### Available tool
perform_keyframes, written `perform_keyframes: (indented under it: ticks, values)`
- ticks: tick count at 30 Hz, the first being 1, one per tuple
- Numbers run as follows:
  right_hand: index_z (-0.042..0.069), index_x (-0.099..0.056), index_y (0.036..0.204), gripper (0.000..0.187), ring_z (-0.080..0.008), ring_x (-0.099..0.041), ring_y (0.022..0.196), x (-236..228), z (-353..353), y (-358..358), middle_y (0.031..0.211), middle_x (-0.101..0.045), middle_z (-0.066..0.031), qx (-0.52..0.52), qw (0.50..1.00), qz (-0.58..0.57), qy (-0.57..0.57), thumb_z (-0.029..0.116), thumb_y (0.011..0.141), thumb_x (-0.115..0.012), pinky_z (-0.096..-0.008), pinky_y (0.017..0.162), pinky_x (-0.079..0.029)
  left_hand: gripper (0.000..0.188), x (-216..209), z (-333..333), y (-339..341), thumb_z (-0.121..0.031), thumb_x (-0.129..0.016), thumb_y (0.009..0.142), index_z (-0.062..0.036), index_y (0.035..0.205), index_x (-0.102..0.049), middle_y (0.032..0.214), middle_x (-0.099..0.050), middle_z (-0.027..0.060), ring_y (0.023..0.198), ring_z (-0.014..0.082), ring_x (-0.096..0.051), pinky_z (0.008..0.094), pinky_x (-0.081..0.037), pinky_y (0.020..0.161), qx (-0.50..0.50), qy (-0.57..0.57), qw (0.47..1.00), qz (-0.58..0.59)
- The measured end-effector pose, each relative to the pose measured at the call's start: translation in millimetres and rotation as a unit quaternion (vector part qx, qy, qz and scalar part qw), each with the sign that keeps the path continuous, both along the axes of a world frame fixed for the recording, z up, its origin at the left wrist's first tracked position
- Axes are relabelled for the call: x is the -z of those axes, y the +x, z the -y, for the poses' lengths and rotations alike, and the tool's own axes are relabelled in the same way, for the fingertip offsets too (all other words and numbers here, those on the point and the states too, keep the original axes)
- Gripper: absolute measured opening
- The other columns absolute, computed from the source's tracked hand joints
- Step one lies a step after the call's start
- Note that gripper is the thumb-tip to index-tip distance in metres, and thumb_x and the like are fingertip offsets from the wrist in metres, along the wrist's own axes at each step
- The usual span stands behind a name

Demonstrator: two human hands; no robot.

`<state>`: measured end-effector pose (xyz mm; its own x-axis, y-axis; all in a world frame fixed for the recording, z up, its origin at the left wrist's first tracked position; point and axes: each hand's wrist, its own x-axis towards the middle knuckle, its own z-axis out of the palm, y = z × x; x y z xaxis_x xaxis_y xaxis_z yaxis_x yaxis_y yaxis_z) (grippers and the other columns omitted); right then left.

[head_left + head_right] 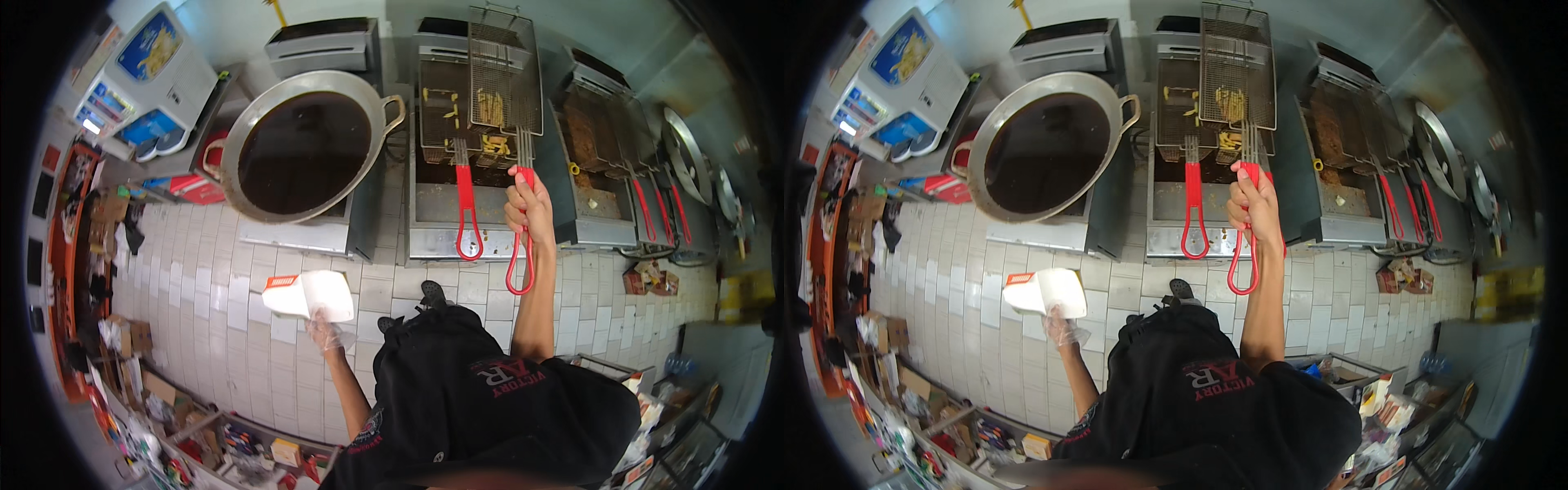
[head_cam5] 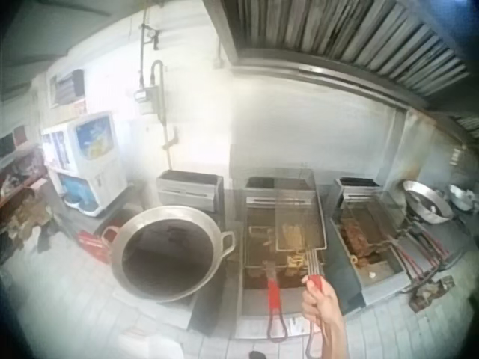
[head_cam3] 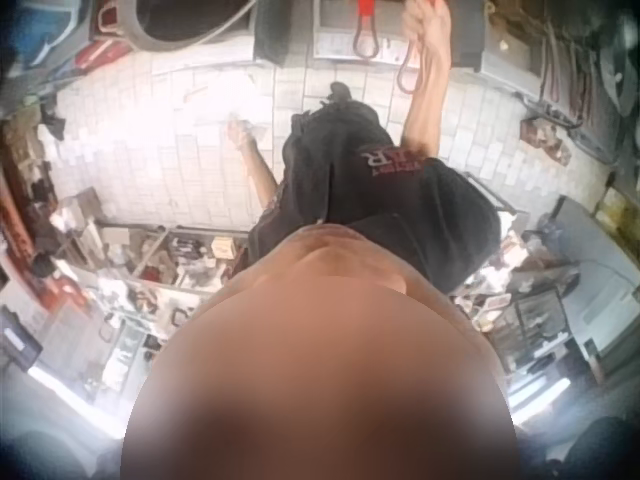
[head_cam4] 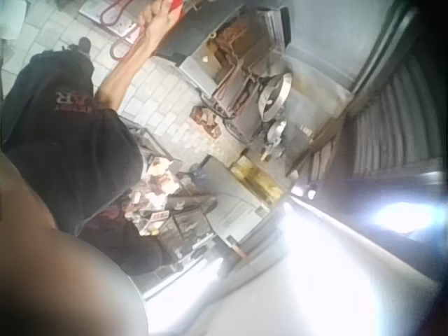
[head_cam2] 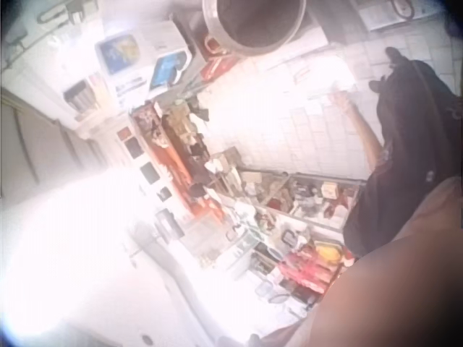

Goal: The person assembles a takeout meal by placing fried chicken pieces into a paper tray, adding sauce, and including a side of rice. They then hand the tray to a coworker, who packs the meal into a bag with additional items.

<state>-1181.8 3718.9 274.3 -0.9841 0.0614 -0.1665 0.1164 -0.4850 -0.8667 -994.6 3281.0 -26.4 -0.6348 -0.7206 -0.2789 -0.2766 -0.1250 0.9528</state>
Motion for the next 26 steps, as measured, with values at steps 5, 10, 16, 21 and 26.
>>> perform_keyframes:
  ticks: [5,10,16,21,26]
  values:
    - [0.010,-0.057,0.119,0.019,-0.0014,-0.025,0.041,-14.1,-24.4,-7.7,0.062,-0.034,0.0080,0.068,0.997,-0.031,0.006,0.026,0.110,-0.053,-0.0212,0.034,-0.021,0.057,6.1,37.8,-6.3,-0.030,-0.072,0.094,0.0107,0.131,-0.055,0.123,-0.065,0.0199,0.104,0.0260,-0.064,0.0386,-0.055,0.088,-0.045,0.062,0.995,-0.066]
    - [0.010,-0.057,0.120,0.025,-0.0012,-0.027,0.043,-27.3,-117.1,-29.8,0.064,-0.034,0.0086,0.109,0.987,-0.037,0.108,0.033,0.111,-0.051,-0.0202,0.037,-0.023,0.058,18.2,69.4,-7.3,-0.031,-0.074,0.092,0.0122,0.127,-0.058,0.117,-0.067,0.0200,0.097,0.0254,-0.066,0.0381,-0.056,0.082,-0.057,0.001,0.998,-0.005]
    - [0.009,-0.055,0.120,0.026,-0.0022,-0.029,0.044,-21.5,-262.9,-53.0,0.064,-0.035,0.0074,0.141,0.977,-0.025,0.158,0.033,0.111,-0.049,-0.0211,0.038,-0.025,0.061,31.5,46.2,-19.0,-0.041,-0.072,0.092,0.0118,0.122,-0.062,0.112,-0.066,0.0209,0.096,0.0273,-0.065,0.0390,-0.057,0.079,-0.080,-0.018,0.997,0.008]
    - [0.010,-0.054,0.119,0.023,-0.0029,-0.028,0.045,-1.2,-366.6,-63.9,0.063,-0.034,0.0077,0.110,0.980,0.031,0.161,0.031,0.112,-0.048,-0.0221,0.040,-0.027,0.058,23.3,-8.8,-42.6,-0.040,-0.070,0.096,0.0068,0.128,-0.056,0.120,-0.063,0.0172,0.102,0.0250,-0.065,0.0369,-0.057,0.082,-0.044,0.025,0.999,-0.017]
    - [0.011,-0.054,0.123,0.028,-0.0019,-0.031,0.042,0.8,-425.9,-44.4,0.060,-0.035,0.0076,0.004,0.976,0.120,0.179,0.036,0.111,-0.049,-0.0211,0.039,-0.030,0.081,35.6,-34.7,-69.1,-0.039,-0.075,0.092,-0.0006,0.151,-0.035,0.135,-0.057,0.0168,0.112,0.0284,-0.063,0.0349,-0.058,0.084,-0.033,0.114,0.992,-0.048]
